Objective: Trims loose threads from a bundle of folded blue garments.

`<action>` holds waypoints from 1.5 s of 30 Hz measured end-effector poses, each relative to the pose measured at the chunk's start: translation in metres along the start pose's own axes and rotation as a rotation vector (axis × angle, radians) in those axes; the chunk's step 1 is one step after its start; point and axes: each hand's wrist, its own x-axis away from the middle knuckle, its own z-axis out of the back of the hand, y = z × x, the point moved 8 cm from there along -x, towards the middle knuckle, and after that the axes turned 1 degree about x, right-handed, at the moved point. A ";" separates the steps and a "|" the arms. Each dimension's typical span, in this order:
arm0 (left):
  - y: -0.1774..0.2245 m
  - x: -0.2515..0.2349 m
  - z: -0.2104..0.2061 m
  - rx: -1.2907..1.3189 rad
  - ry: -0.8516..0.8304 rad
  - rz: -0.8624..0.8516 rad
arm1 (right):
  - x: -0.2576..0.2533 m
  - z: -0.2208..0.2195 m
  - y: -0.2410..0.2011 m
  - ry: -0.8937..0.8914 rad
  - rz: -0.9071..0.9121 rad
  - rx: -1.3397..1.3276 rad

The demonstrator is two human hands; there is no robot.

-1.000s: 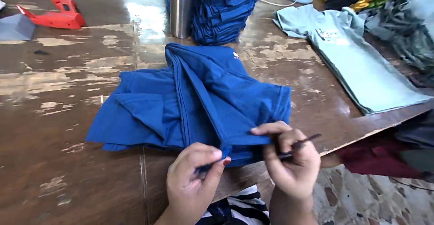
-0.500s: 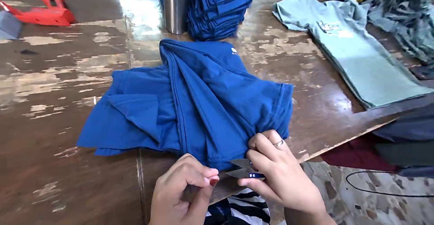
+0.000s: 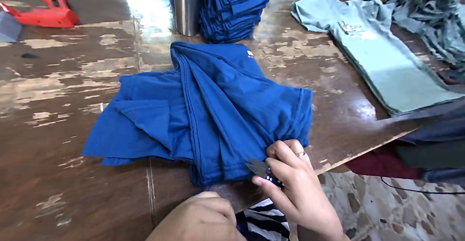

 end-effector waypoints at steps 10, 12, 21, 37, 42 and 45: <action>-0.014 0.006 0.032 -0.735 0.441 0.137 | -0.045 0.050 0.000 0.244 0.191 -0.082; -0.018 0.009 0.031 -0.761 0.475 0.150 | -0.050 0.098 0.038 0.466 0.047 0.070; -0.014 0.000 0.026 -0.789 0.642 0.050 | -0.028 0.019 -0.029 0.058 0.255 -0.250; -0.039 -0.025 0.024 0.284 0.705 0.121 | -0.044 0.001 0.009 0.269 0.032 -0.198; -0.039 -0.023 0.021 0.393 0.718 0.054 | -0.028 0.009 0.013 0.228 0.064 -0.365; -0.041 -0.025 0.022 0.277 0.769 0.095 | -0.025 0.010 0.004 0.230 0.114 -0.407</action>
